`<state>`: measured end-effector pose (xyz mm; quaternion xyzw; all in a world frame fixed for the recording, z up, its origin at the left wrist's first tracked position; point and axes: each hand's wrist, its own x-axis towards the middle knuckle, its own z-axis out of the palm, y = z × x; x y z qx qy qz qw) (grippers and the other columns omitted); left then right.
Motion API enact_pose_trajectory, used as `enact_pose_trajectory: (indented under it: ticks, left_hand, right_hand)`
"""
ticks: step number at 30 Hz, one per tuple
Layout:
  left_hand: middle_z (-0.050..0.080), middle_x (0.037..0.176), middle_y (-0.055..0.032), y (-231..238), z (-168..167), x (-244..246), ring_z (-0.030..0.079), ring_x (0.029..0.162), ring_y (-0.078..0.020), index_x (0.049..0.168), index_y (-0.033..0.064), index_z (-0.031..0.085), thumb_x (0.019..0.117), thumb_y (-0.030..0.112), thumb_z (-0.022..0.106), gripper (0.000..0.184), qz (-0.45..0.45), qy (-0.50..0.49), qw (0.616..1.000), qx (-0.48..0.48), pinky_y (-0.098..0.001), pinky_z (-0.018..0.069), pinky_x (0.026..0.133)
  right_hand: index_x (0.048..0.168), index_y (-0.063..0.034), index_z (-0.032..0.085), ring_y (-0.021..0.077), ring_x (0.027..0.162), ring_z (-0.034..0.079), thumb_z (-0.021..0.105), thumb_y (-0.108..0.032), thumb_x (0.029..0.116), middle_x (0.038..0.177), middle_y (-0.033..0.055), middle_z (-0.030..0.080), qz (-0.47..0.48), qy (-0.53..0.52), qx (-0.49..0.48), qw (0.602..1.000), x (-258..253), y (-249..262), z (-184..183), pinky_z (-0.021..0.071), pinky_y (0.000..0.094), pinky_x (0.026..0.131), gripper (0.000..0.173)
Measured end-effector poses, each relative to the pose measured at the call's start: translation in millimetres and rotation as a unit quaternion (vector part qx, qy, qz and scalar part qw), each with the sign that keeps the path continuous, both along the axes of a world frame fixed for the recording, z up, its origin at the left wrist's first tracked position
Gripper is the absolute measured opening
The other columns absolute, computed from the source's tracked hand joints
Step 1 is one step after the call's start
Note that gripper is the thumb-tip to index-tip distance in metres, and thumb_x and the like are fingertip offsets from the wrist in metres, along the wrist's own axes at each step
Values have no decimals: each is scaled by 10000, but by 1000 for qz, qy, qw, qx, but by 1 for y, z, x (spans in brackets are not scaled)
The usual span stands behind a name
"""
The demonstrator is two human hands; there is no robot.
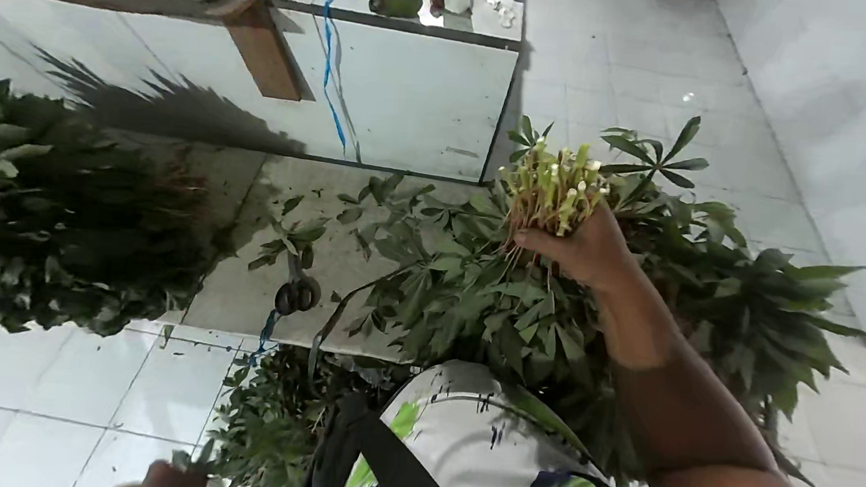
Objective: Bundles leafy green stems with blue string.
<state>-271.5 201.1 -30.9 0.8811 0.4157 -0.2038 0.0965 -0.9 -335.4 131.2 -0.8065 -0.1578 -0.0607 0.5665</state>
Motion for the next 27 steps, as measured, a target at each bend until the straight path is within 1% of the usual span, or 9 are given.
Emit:
enact_pose_trajectory:
  ticks: [4,6,8,11,13,15,20,24,27]
  left_hand:
    - [350,1524,-418,-78,53,85,376,1409,-579,1532,-124,318,911,521,722,982,-181,-319,924,-108,-703,351,1122]
    - [414,1532,-304,-132,84,132,474,1385,-411,1570,-47,261,769,517,858,1148,-235,-446,829,-241,-588,432,1111]
    - [315,1643,-189,-177,103,169,388,1480,-271,1631,54,183,690,651,860,1304,-318,-512,703,-378,-487,386,1195]
    - [417,1586,-170,-238,137,204,488,1404,-230,1572,-1,318,629,588,924,1266,-365,-539,528,-545,-416,450,1165]
    - [594,1414,-197,-260,149,214,601,1275,-241,1416,-85,513,715,351,923,922,-365,-521,446,-630,-404,520,1086]
    - [703,1090,-147,-267,150,222,697,955,-162,1202,-86,616,805,113,852,503,-364,-494,413,-673,-331,616,840]
    - [714,940,-118,-271,144,236,706,833,-151,1114,-65,612,837,10,771,328,-361,-485,426,-673,-336,627,760]
    - [682,904,-103,-265,145,247,677,770,-138,1118,-46,604,830,-6,748,325,-334,-530,436,-646,-325,618,686]
    - [681,916,-108,-264,148,251,674,779,-138,1104,-46,618,809,-11,741,322,-340,-526,431,-650,-325,613,691]
  right_hand:
    - [1164,-82,658,13,904,709,870,-131,742,987,-44,741,80,23,-15,996,-6,36,1,623,223,815,475]
    - [1190,-99,661,1,931,700,893,-164,722,1016,-55,736,137,51,-38,989,-14,57,1,620,226,829,526]
    - [1211,-109,657,-24,957,686,898,-208,712,1041,-76,729,194,73,-52,977,-24,75,2,612,208,849,563]
    - [1200,-149,673,-6,956,673,890,-208,753,1040,-88,719,243,191,27,951,-46,86,6,590,217,856,500]
    - [1270,-177,629,-16,1026,651,878,-291,782,1105,-130,697,238,181,46,953,-59,83,0,568,217,920,560]
    - [1323,-120,596,17,1090,661,920,-328,742,1173,-83,706,216,124,15,968,-53,80,-14,571,243,971,697]
    - [1282,-84,626,-5,1028,663,790,-797,621,1104,-45,717,96,94,-265,955,-58,73,-1,582,270,921,986]
    - [1313,-133,683,293,1074,697,725,-818,683,1178,117,726,8,123,-423,898,-69,47,37,566,606,897,932]
    - [1448,-46,546,430,1222,590,686,-861,681,1353,247,609,-63,-46,-402,912,-64,48,39,487,659,982,1128]
